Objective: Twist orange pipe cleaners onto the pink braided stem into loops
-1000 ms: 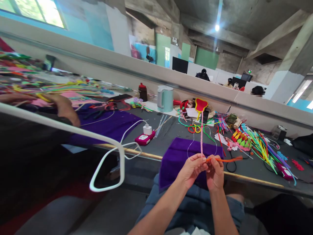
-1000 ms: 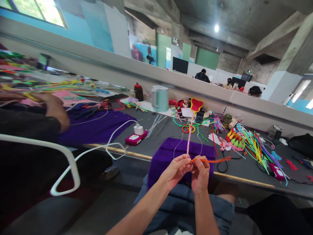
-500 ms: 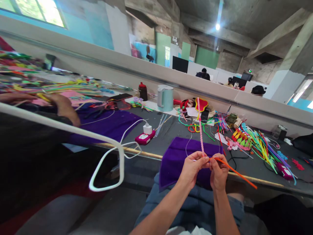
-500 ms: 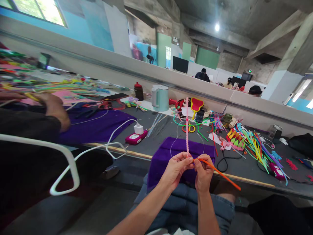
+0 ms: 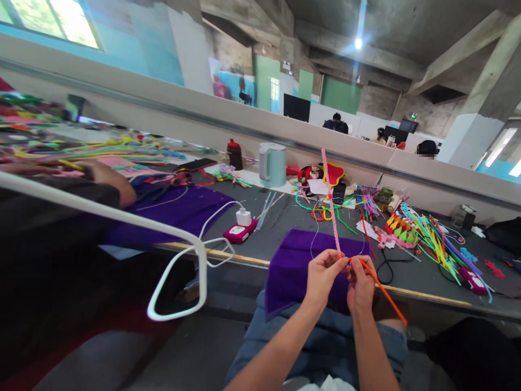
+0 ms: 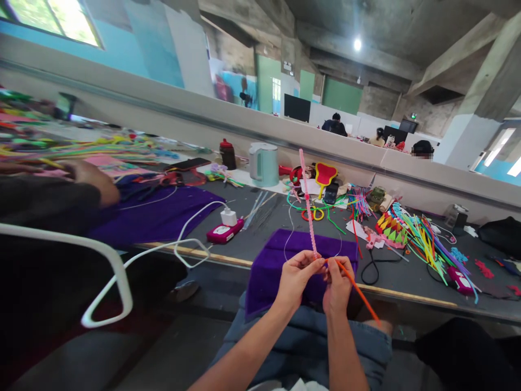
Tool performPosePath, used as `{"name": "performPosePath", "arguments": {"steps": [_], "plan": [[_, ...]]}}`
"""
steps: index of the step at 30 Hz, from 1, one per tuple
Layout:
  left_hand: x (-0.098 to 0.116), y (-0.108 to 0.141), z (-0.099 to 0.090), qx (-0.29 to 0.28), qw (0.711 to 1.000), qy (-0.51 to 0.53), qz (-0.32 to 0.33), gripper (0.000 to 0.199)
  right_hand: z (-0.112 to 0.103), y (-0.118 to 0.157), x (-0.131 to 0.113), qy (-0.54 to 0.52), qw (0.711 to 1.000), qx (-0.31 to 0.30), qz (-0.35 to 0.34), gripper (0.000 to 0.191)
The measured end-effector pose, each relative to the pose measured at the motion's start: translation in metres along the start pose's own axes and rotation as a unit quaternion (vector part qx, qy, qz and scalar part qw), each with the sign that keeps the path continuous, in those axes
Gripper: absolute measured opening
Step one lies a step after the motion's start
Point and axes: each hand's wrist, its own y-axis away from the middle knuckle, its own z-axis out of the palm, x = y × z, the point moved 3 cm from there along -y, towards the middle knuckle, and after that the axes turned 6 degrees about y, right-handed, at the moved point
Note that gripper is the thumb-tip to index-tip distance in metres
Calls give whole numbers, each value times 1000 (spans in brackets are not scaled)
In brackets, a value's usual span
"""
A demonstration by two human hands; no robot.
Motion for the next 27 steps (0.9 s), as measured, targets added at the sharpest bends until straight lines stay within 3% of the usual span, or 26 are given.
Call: {"name": "performPosePath", "arguments": {"steps": [6, 12, 19, 23, 27], "plan": [[-8, -10, -13, -73, 991, 15, -107, 30, -15, -15, 5, 20, 999, 10, 41, 24], [-21, -18, -32, -75, 980, 65, -172, 37, -24, -20, 17, -9, 996, 14, 87, 20], [-32, -21, -40, -78, 979, 90, -167, 53, -28, -21, 28, -13, 994, 9, 111, 23], [-40, -21, -41, -61, 982, 84, -160, 54, -26, -17, 34, 81, 991, -28, 100, 30], [-40, -21, -46, -55, 983, 82, -152, 52, -31, -17, 32, 130, 989, -18, 67, 28]]}}
